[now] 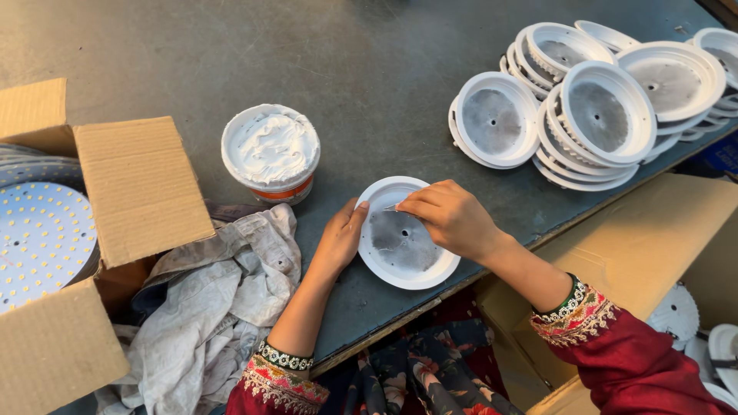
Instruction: The person applies a white paste to the center of circular LED light modules using a small metal spatula. They scoop paste from a container, spread it evenly on each module, and place the finished units into a cardboard box.
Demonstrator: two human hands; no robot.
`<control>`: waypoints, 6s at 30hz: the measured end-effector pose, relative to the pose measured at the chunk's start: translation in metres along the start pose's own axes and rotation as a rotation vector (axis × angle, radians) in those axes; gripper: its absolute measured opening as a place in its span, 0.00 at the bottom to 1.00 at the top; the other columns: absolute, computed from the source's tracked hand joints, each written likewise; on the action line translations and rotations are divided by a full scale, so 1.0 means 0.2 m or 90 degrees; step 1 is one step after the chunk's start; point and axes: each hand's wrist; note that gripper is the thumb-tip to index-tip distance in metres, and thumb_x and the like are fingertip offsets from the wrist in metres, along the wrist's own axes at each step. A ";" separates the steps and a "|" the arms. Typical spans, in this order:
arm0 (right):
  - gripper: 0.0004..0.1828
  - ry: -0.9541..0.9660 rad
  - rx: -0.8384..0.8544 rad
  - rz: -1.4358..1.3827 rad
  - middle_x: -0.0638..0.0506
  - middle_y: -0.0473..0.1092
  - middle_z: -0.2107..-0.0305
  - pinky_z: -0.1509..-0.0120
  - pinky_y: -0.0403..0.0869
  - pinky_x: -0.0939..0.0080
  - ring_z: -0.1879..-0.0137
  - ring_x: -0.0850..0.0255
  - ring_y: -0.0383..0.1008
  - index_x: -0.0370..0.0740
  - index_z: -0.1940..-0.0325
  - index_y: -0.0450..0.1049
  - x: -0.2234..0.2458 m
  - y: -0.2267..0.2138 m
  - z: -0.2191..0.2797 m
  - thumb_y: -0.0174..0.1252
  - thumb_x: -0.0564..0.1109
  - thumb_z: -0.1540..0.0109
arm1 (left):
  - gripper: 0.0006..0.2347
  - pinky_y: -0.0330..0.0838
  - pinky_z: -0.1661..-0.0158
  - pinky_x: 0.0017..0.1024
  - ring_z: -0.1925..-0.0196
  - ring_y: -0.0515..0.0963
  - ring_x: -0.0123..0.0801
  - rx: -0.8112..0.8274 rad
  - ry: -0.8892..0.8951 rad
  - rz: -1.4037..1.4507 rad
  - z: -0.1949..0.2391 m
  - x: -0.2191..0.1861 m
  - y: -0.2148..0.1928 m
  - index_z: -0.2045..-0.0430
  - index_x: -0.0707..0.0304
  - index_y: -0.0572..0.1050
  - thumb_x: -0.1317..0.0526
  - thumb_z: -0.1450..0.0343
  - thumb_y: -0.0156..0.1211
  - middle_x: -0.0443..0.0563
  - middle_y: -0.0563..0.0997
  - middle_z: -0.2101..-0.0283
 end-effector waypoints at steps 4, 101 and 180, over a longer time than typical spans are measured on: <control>0.13 -0.021 0.044 0.048 0.52 0.79 0.62 0.46 0.73 0.55 0.56 0.56 0.78 0.42 0.56 0.81 -0.01 0.03 -0.08 0.61 0.34 0.43 | 0.20 0.74 0.51 0.32 0.52 0.84 0.40 0.001 0.017 0.012 0.01 -0.02 0.00 0.46 0.65 0.75 0.51 0.23 0.44 0.60 0.84 0.55; 0.17 -0.104 0.099 0.039 0.48 0.78 0.50 0.32 0.71 0.54 0.41 0.60 0.77 0.37 0.47 0.78 0.29 0.09 0.24 0.55 0.34 0.40 | 0.20 0.73 0.47 0.37 0.45 0.82 0.47 -0.137 0.059 -0.060 0.09 -0.10 0.02 0.46 0.58 0.76 0.49 0.22 0.40 0.61 0.84 0.50; 0.23 0.204 -0.003 0.056 0.44 0.80 0.57 0.54 0.75 0.55 0.61 0.52 0.78 0.36 0.47 0.79 0.26 0.02 0.33 0.58 0.29 0.47 | 0.21 0.73 0.46 0.38 0.45 0.83 0.49 -0.069 0.005 -0.081 0.10 -0.10 0.09 0.40 0.60 0.70 0.50 0.25 0.44 0.64 0.81 0.47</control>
Point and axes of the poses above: each hand's wrist, its own z-axis away from the middle knuckle, its own y-axis out of the palm, x = y × z
